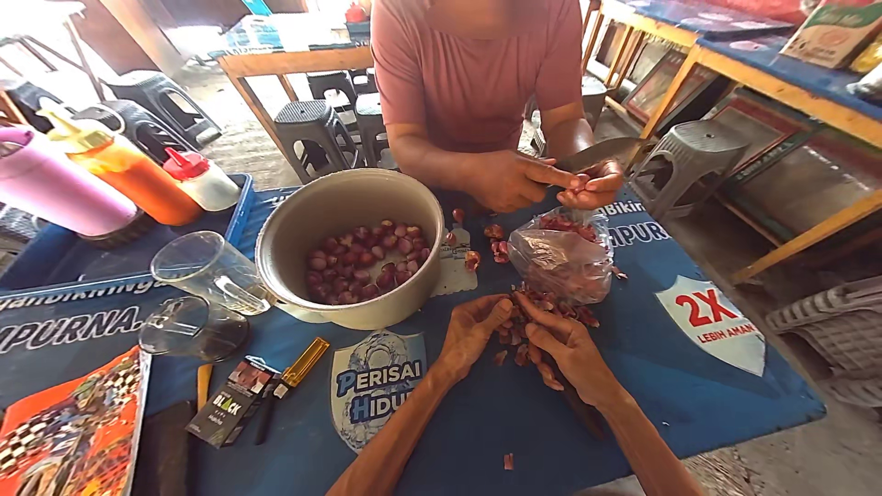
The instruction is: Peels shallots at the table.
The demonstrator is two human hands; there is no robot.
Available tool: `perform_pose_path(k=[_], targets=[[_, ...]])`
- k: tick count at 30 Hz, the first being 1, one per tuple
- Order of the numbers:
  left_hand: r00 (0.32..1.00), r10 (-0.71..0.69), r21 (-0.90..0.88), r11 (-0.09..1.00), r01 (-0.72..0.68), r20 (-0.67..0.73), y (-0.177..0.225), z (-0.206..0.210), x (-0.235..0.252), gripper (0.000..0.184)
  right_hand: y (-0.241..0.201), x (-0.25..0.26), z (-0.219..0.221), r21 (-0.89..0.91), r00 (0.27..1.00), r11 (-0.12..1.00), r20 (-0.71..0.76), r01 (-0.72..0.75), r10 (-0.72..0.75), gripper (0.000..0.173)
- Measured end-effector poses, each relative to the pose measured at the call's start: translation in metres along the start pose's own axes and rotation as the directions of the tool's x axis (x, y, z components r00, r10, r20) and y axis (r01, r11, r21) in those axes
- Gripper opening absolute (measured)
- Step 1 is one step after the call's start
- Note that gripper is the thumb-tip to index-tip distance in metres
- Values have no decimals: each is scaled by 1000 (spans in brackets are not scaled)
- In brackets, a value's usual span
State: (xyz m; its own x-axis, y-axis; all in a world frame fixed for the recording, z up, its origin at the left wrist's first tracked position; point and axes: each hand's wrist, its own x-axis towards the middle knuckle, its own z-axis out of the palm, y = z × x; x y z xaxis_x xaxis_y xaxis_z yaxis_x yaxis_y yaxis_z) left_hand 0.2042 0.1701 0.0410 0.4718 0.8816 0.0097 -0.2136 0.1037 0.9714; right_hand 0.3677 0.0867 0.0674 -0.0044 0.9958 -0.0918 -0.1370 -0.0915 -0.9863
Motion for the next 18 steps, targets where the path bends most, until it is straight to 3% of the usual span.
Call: perform_pose_path(k=[8, 13, 18], targets=[[1000, 16, 48, 999, -15, -9, 3, 4, 0, 21, 0, 1, 3, -13, 1000, 1000, -28, 4, -5, 46], [999, 37, 54, 998, -38, 23, 2, 2, 0, 24, -3, 2, -2, 109, 996, 990, 17, -84, 83, 53], [997, 45, 66, 997, -49, 70, 2, 1, -1, 28, 0, 3, -5, 102, 995, 991, -48, -86, 92, 43]])
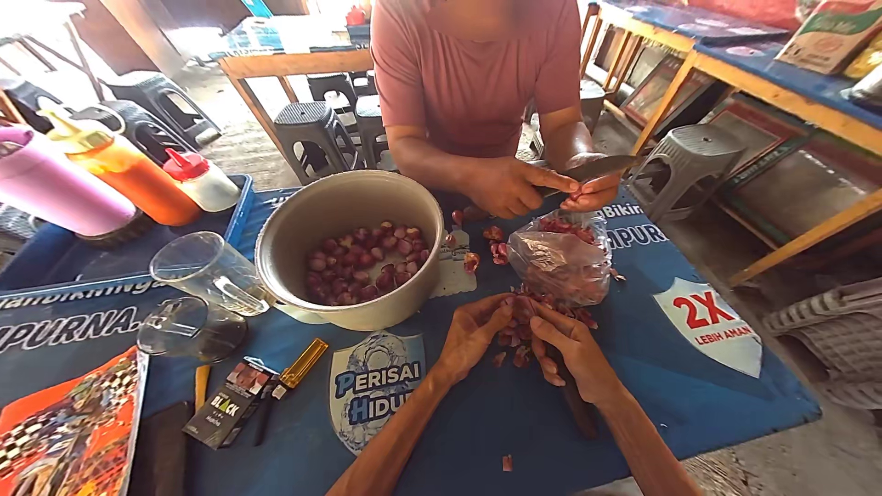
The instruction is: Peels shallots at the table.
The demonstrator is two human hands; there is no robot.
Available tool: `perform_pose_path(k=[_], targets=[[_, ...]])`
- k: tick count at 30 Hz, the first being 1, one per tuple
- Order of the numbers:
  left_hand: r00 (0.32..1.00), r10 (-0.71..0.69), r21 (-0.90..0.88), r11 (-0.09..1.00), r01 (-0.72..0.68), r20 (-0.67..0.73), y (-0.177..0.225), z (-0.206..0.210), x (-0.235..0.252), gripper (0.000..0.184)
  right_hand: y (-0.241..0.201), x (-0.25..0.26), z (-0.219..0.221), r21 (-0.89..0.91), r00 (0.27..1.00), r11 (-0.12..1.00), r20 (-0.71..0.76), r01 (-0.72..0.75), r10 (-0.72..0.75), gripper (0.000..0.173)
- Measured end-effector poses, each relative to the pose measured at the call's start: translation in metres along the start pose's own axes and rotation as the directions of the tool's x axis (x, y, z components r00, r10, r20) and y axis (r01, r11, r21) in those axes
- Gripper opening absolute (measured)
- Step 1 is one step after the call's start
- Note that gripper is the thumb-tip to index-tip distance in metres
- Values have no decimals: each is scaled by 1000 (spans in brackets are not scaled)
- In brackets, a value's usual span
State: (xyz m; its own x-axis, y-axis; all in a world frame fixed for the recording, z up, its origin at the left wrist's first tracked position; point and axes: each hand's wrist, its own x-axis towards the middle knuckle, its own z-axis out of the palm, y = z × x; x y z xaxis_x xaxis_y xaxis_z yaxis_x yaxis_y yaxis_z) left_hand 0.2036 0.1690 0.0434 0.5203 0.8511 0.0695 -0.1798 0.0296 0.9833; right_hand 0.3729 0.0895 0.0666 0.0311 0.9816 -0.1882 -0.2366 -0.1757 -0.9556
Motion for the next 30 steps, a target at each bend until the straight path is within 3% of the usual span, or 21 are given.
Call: perform_pose_path(k=[8, 18, 25, 30], targets=[[999, 21, 77, 997, -24, 42, -3, 5, -5, 33, 0, 8, -1, -85, 990, 994, -114, 71, -81, 14], [992, 59, 164, 984, -77, 109, -3, 2, -7, 28, 1, 5, -5, -298, 989, 949, -67, 105, -130, 17], [993, 48, 176, 982, -66, 105, -2, 2, -8, 25, 3, 8, -4, -588, 973, 793, -42, 160, -227, 24], [993, 39, 115, 992, -52, 112, -3, 1, -6, 23, 3, 13, -8, -607, 972, 775, -18, 176, -236, 27]])
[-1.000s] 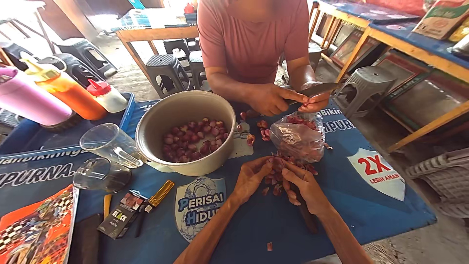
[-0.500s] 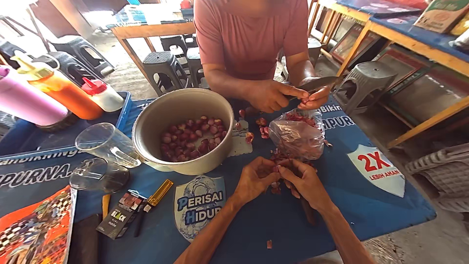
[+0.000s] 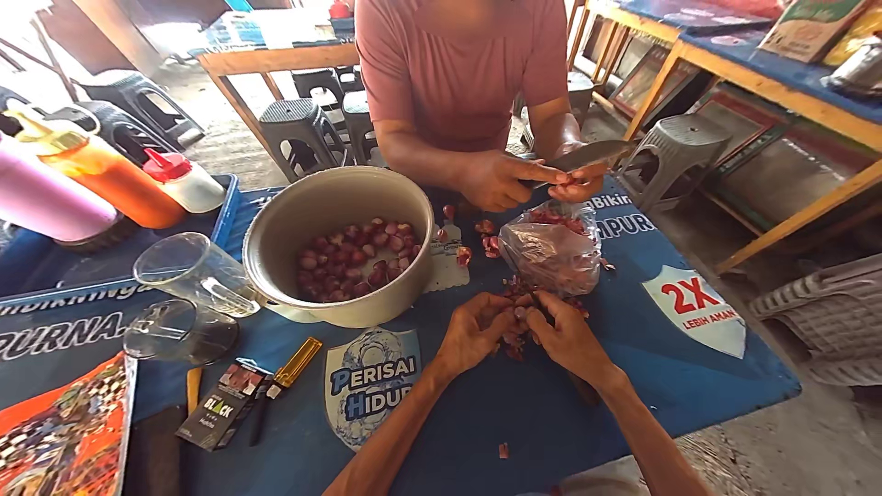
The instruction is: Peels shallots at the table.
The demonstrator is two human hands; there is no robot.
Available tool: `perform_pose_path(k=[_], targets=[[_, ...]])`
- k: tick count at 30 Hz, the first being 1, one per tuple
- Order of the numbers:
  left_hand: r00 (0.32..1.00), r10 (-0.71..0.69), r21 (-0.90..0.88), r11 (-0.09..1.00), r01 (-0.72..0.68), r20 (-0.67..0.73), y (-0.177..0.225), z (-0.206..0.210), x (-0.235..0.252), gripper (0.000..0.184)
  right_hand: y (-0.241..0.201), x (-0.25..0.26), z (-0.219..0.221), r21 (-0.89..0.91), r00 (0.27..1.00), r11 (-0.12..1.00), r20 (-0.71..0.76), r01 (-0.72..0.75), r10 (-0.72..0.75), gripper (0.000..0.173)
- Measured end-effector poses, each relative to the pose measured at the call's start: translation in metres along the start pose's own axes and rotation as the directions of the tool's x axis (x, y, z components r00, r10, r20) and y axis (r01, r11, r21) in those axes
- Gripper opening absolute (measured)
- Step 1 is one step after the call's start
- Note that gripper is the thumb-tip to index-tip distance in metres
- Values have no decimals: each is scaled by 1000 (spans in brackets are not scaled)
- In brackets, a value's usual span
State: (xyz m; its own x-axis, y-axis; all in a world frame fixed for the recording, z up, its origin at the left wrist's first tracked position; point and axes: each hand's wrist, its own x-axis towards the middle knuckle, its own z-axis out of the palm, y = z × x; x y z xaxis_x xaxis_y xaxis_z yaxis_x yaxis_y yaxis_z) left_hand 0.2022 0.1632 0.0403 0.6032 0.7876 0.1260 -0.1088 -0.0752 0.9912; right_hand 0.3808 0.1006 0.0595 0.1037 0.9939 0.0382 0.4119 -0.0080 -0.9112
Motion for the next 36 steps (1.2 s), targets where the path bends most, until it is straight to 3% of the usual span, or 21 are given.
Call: perform_pose_path(k=[5, 10, 14, 19, 24, 29, 31, 33, 36], targets=[[999, -46, -93, 995, 43, -27, 8, 0, 1, 22, 0, 5, -1, 22, 999, 999, 19, -30, 29, 27], [991, -51, -166, 986, 30, -122, 5, 0, 5, 25, -11, 8, -1, -131, 990, 989, -114, 68, -84, 28], [983, -49, -183, 983, 17, -174, 0, -2, 8, 28, -55, 18, 0, -112, 975, 980, -133, 162, -177, 25], [984, -19, -184, 983, -14, -175, -2, 4, 10, 30, -128, 49, 17, -105, 963, 959, -19, 265, -268, 22], [985, -40, -180, 984, 9, -169, -3, 5, 13, 36, -158, 89, 37, -163, 945, 936, -41, 313, -323, 35], [983, -34, -195, 981, -2, -178, -6, 8, 18, 29, -138, 52, 26, -134, 947, 943, -66, 303, -314, 35], [983, -32, -182, 983, -1, -178, -5, 8, 19, 29, -113, 28, 19, -110, 934, 948, -170, 299, -314, 32], [984, -34, -173, 985, 3, -176, -5, 8, 20, 29, -87, 1, 12, -97, 872, 929, -322, 357, -368, 29], [982, -31, -148, 989, 4, -185, -3, 8, 19, 29, -53, -30, 1, -180, 702, 859, -509, 479, -498, 26]])
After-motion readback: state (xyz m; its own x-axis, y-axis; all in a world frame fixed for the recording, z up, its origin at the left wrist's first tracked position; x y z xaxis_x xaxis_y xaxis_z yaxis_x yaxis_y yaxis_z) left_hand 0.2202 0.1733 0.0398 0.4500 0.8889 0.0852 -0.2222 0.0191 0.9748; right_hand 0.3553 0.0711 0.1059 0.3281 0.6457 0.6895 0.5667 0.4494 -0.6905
